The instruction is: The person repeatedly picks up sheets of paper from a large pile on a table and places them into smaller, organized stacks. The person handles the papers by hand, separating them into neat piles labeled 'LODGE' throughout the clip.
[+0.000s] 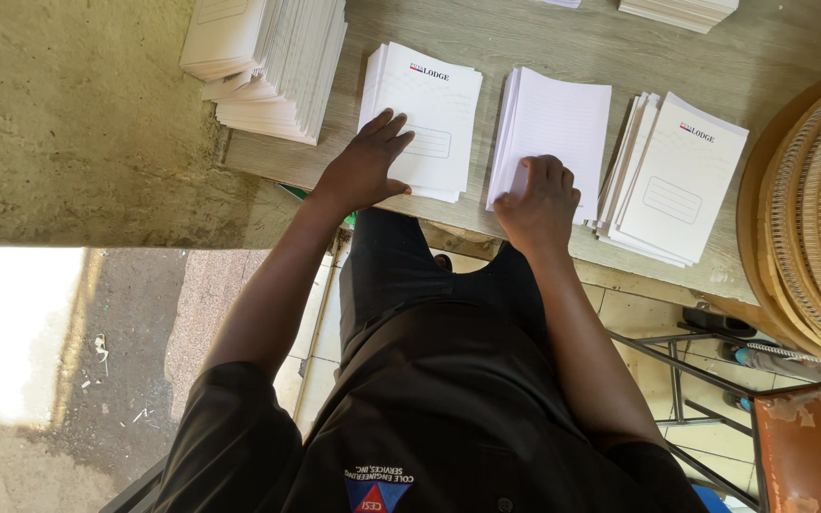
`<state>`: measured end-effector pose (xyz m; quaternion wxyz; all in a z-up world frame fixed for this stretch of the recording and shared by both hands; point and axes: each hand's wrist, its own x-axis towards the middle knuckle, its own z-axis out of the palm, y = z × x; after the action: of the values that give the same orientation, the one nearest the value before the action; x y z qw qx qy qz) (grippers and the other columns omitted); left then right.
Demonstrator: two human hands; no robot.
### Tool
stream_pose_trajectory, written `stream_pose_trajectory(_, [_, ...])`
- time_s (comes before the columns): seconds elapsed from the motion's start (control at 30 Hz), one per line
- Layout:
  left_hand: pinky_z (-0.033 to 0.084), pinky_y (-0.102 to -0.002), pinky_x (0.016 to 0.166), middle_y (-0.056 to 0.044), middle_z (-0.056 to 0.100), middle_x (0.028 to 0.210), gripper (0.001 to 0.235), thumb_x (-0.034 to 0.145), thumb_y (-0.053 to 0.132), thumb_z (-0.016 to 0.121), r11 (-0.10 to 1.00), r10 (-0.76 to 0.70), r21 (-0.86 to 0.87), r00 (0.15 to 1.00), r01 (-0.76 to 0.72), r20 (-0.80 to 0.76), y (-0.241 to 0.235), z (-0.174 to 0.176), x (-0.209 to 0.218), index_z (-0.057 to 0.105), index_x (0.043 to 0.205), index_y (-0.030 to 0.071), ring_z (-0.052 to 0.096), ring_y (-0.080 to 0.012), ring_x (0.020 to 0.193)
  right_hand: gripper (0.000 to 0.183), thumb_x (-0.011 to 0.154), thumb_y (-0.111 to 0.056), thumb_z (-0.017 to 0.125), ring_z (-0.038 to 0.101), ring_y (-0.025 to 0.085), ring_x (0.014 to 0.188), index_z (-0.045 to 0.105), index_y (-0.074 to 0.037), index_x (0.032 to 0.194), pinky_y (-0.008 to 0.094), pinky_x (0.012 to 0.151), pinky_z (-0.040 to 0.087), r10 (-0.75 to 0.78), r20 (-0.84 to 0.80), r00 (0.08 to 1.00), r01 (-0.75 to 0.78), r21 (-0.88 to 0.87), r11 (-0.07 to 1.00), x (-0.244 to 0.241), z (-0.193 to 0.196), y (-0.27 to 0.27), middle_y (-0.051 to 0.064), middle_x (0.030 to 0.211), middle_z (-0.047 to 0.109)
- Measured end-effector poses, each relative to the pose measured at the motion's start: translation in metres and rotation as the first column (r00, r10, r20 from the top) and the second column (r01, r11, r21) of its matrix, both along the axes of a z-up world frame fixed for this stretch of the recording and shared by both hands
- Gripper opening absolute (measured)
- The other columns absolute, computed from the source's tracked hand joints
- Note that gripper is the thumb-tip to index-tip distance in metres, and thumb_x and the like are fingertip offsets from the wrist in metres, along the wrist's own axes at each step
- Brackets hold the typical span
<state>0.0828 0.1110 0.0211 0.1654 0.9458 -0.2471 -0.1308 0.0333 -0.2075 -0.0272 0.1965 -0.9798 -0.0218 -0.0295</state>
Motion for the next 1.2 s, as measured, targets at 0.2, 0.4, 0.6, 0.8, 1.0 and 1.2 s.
stream_pose_trajectory(0.2, [0.019,-0.042,0.136,-0.017,0.046,0.17,0.084,0.089,0.042,0.088,0.999,0.006,-0.041,1.0,-0.005,0.012,0.004,-0.013,0.001,0.057,0.158,0.004,0.027,-0.0357,0.164,0.065,0.082,-0.029,0.075,0.054,0.045,0.133,0.062,-0.008,0.142,0.061,0.1,0.045,0.009,0.012,1.0,-0.008,-0.086,0.996,-0.016,0.004,-0.005,0.018,0.14,0.056])
stream_pose_trajectory(0.4, [0.024,-0.048,0.136,-0.02,0.051,0.166,0.066,0.099,0.025,0.074,0.959,0.028,-0.283,0.999,-0.015,0.044,0.01,-0.016,-0.009,0.057,0.158,0.004,0.034,-0.0408,0.16,0.066,0.081,-0.02,0.084,0.052,0.05,0.139,0.067,-0.004,0.142,0.068,0.107,0.043,0.15,0.092,0.984,-0.143,-0.078,0.987,-0.033,0.003,-0.026,0.024,0.144,0.06])
stream_pose_trajectory(0.6, [0.03,-0.052,0.131,-0.017,0.054,0.165,0.053,0.108,0.015,0.055,0.878,0.248,-0.469,0.927,-0.091,0.283,-0.008,-0.025,-0.033,0.056,0.161,0.008,0.039,-0.0421,0.157,0.021,0.092,-0.006,0.083,0.07,0.041,0.123,0.08,-0.003,0.112,0.056,0.105,0.052,0.226,0.424,0.877,-0.314,0.148,0.938,-0.03,-0.019,-0.043,0.015,0.119,0.077])
stream_pose_trajectory(0.8, [0.038,-0.054,0.131,-0.014,0.046,0.171,0.053,0.114,0.007,0.049,0.729,0.461,-0.65,0.857,-0.216,0.232,-0.038,-0.016,-0.065,0.049,0.166,0.012,0.031,-0.0422,0.161,0.02,0.086,0.011,0.079,0.078,0.039,0.1,0.076,-0.005,0.097,0.054,0.093,0.059,0.114,0.782,0.612,-0.451,0.227,0.863,-0.002,-0.006,0.019,0.011,0.108,0.083])
stream_pose_trajectory(1.0, [0.031,-0.062,0.131,-0.021,0.029,0.177,0.064,0.12,0.051,0.044,0.407,0.37,-0.823,0.895,-0.396,-0.248,-0.052,0.0,-0.089,0.039,0.171,0.013,0.025,-0.0504,0.161,0.02,0.098,-0.016,0.072,0.07,0.037,0.075,0.069,-0.009,0.079,0.055,0.071,0.052,0.473,0.623,0.623,-0.593,-0.018,0.805,-0.003,0.02,0.12,0.008,0.077,0.07])
stream_pose_trajectory(1.2, [0.057,-0.06,0.111,-0.024,0.063,0.153,0.063,0.113,0.03,0.066,-0.154,0.012,-0.704,0.711,-0.694,-0.703,-0.038,-0.016,-0.07,0.042,0.167,0.008,0.067,-0.0419,0.135,0.016,0.09,-0.003,0.083,0.071,0.024,0.071,0.072,-0.011,0.083,0.04,0.074,0.056,0.45,0.782,0.43,-0.689,-0.038,0.724,-0.026,0.0,0.103,-0.001,0.078,0.071])
